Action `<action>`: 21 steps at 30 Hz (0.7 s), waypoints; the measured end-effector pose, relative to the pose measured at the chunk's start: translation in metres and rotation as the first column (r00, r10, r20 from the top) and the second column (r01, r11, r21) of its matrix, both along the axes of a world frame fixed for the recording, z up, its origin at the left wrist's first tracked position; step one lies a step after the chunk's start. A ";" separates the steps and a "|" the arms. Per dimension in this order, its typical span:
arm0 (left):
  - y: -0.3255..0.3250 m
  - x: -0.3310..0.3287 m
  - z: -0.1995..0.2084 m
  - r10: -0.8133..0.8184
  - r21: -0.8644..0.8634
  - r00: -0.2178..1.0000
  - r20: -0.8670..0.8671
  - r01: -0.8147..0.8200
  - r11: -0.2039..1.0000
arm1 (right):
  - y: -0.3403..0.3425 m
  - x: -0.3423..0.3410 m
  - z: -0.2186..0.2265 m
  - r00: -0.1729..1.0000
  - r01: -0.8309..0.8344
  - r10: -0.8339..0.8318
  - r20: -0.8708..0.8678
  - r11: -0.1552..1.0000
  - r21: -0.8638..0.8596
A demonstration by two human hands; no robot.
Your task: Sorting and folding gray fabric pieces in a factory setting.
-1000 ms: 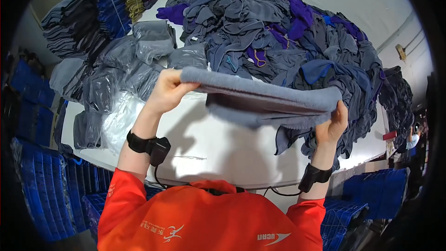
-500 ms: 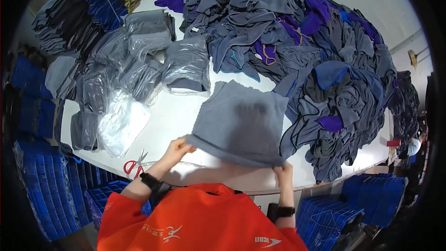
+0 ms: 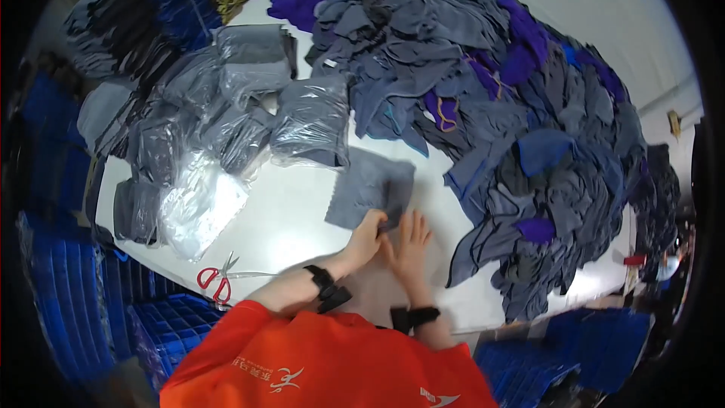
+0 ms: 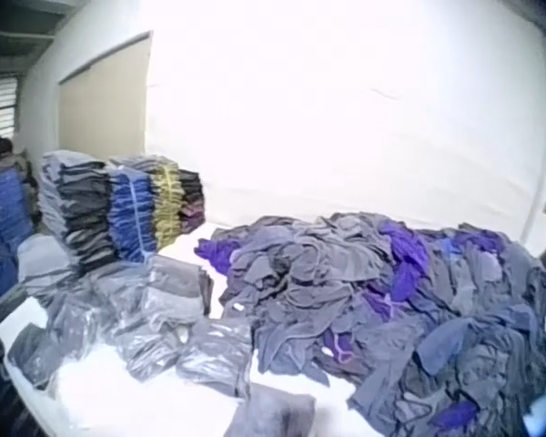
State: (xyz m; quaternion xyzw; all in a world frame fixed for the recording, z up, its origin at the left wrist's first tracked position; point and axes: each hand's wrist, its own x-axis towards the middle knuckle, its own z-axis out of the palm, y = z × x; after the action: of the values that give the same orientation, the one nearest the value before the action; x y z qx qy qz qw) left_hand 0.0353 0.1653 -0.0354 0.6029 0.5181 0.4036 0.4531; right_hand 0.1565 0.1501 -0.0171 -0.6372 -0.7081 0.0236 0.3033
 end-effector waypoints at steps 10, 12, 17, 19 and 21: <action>-0.053 -0.264 0.029 0.519 0.424 0.079 -0.851 -0.480 0.768 | 0.067 -0.056 0.003 0.891 -0.322 0.412 0.191 0.869 -0.376; -0.072 -0.286 0.002 0.521 0.456 0.080 -0.850 -0.386 0.802 | 0.065 -0.050 -0.006 0.854 -0.329 0.453 0.257 0.852 -0.408; -0.080 -0.308 0.003 0.651 0.498 0.241 -0.720 -0.475 0.726 | 0.054 -0.042 0.021 0.813 -0.395 0.553 0.184 0.755 -0.523; -0.077 -0.316 0.013 0.648 0.460 0.273 -0.711 -0.518 0.722 | 0.053 -0.052 0.049 0.735 -0.295 0.631 0.246 0.625 -0.723; -0.069 -0.323 0.039 0.475 0.193 0.323 -0.818 -0.624 0.757 | 0.060 -0.049 0.044 0.698 -0.256 0.656 0.287 0.602 -0.756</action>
State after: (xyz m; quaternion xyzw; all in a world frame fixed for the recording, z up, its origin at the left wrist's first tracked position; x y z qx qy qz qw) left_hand -0.2873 0.0958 0.0033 0.4672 0.8699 0.1550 0.0326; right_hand 0.1073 0.2097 0.0267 -0.4661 -0.8495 0.1746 -0.1748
